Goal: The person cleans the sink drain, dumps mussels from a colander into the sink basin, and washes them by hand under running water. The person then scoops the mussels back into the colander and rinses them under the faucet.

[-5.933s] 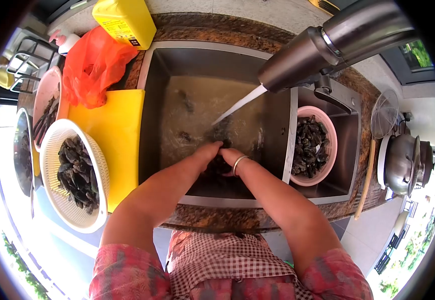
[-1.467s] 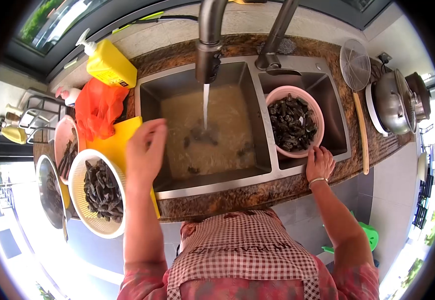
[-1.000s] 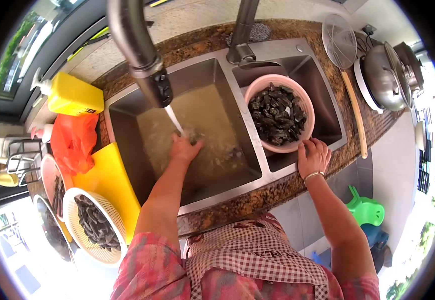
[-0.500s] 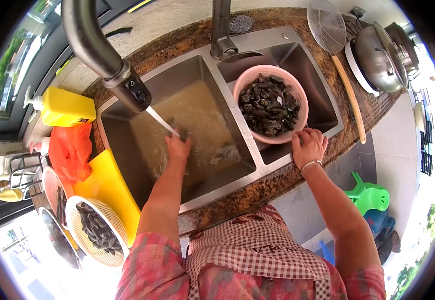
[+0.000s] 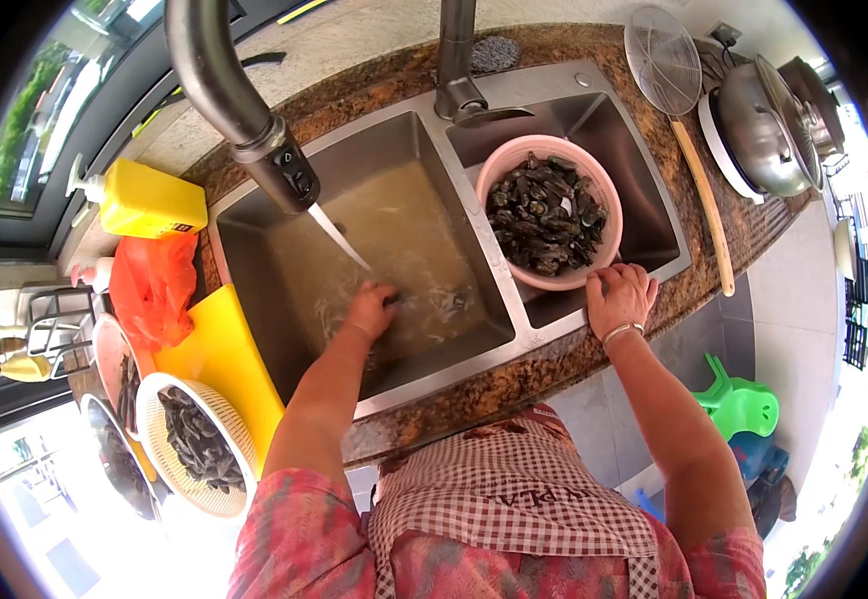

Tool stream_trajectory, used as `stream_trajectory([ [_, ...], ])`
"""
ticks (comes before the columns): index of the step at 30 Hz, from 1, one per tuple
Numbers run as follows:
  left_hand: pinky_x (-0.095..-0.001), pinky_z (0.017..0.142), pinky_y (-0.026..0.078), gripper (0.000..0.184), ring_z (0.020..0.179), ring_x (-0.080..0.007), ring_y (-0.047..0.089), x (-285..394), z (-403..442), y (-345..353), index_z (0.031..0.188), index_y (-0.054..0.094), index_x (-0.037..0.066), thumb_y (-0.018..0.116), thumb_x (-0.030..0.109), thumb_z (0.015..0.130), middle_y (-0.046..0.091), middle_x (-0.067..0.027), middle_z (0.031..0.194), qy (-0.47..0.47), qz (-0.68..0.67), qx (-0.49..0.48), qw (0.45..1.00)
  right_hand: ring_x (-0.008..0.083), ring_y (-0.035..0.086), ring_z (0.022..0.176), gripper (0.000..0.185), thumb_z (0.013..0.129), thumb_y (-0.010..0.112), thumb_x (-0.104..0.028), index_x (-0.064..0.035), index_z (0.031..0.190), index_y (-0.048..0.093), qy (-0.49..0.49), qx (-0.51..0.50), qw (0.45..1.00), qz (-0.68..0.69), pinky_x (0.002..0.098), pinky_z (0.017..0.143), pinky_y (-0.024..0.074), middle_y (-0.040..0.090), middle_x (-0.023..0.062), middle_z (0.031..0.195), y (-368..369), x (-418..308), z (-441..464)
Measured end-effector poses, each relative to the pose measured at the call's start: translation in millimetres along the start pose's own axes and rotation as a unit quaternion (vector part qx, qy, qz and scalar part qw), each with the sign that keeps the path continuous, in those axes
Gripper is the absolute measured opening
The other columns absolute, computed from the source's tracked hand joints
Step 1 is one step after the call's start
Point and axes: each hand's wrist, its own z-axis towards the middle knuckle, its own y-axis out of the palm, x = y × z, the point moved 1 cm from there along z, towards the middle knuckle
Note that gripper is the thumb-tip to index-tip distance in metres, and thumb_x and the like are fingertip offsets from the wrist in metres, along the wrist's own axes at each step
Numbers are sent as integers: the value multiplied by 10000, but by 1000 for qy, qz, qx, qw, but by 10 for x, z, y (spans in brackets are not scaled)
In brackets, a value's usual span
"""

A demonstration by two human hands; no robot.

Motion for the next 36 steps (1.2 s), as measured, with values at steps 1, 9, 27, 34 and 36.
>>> stream_trajectory([
  [1,-450,925,538,255,1032,-389,653,-23,6,39,1050,748,143,730,157,797,678,-179,1067,-7,-27,-27,999,262,459,1333,316,907,592,-396,-158,1005,776,-1,-2,1000,-2,595,1199,186,671,32,1220,-2,2,2],
  [9,-435,934,518,417,1058,-390,648,241,-144,-1,1197,694,149,737,300,811,666,-217,1133,70,44,-185,979,268,458,1333,365,910,561,-411,-138,1008,783,-7,1,1000,-11,598,1196,188,680,45,1214,30,34,-3],
  [27,-439,1055,463,722,1223,-393,608,1271,326,534,1419,492,38,688,500,900,624,-265,1318,-98,-164,-164,968,280,482,1311,336,900,588,-386,-132,997,786,-12,6,1000,-18,605,1191,204,693,33,1162,14,24,-3],
  [34,-455,1036,478,553,1214,-389,606,1463,152,577,1355,597,97,655,396,893,645,-206,1316,11,14,-274,962,276,469,1322,338,898,586,-389,-134,998,784,-5,-3,1000,-13,603,1195,195,687,40,1167,-4,8,-1],
  [36,-444,1028,484,526,1199,-373,614,1240,189,638,1318,629,105,683,370,867,659,-208,1284,40,6,-295,955,279,456,1329,348,891,577,-401,-135,962,789,-5,5,1000,-2,596,1204,173,685,51,1175,41,45,8],
])
